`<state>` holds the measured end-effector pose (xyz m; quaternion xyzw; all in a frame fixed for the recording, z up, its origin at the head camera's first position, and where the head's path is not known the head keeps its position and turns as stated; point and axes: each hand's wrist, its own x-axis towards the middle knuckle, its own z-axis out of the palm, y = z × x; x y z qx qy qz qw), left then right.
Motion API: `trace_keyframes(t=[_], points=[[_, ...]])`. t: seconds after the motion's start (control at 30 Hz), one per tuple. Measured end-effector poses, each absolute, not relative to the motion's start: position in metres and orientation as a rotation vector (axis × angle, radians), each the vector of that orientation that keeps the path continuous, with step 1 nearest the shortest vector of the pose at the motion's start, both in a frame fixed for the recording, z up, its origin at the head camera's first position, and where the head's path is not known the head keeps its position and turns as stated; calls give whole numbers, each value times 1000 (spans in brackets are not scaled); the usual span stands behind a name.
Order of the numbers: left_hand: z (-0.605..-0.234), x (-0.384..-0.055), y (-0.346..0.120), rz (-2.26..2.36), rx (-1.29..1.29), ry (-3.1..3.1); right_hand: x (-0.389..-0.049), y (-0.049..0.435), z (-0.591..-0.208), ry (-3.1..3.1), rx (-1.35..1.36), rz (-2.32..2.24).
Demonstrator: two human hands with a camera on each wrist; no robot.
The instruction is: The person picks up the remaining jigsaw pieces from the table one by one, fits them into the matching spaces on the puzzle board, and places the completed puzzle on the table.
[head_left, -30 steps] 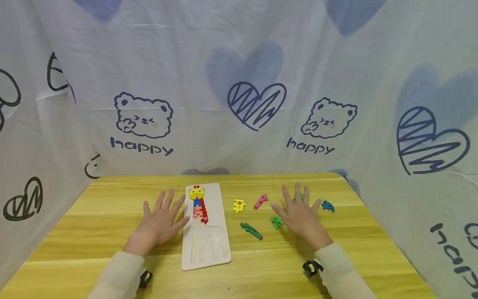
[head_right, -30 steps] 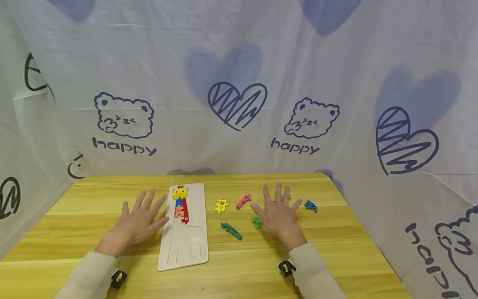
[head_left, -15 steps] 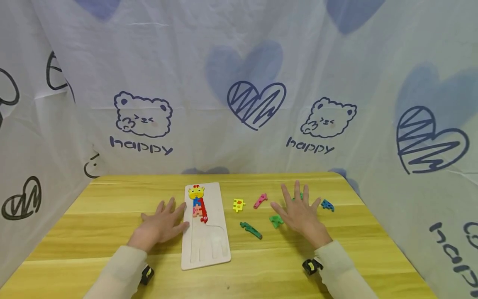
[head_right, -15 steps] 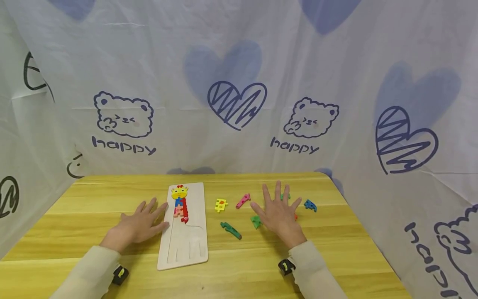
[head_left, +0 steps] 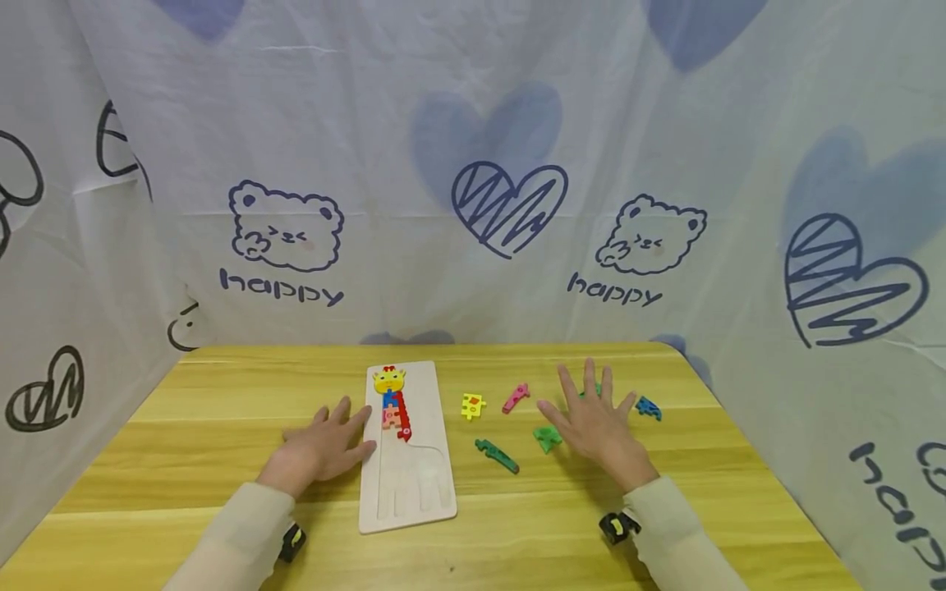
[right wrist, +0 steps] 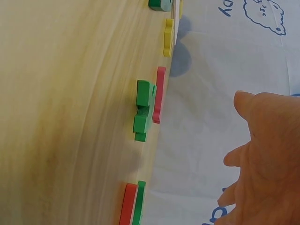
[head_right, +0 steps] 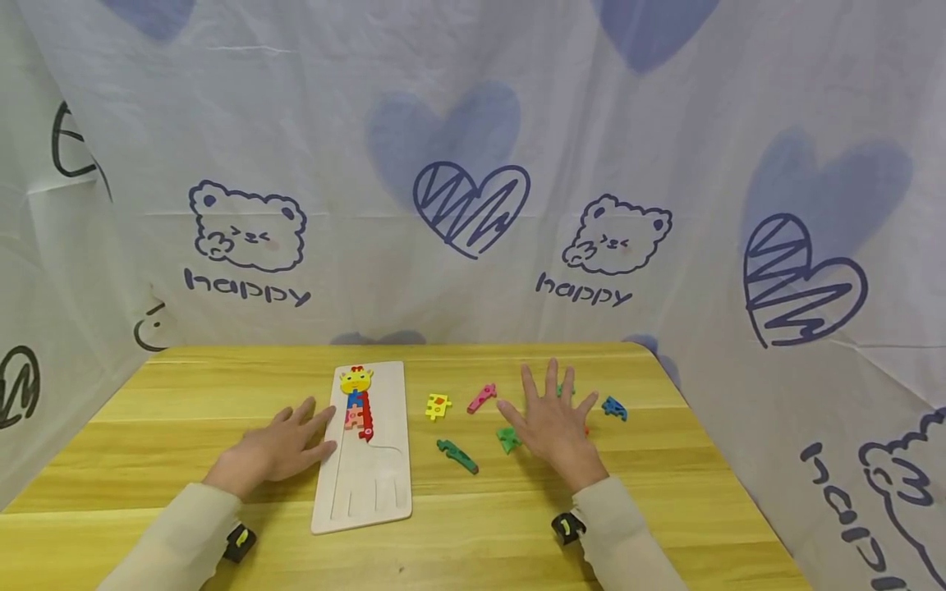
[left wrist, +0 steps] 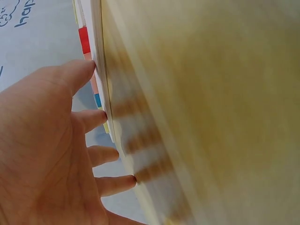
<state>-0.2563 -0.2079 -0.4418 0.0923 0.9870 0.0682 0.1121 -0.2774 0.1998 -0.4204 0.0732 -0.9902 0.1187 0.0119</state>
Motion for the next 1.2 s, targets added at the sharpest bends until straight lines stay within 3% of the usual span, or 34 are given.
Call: trace_keyframes(t=[1.2], points=[[-443, -261, -208, 207, 238, 2846, -279, 244, -422, -3123, 318, 299]])
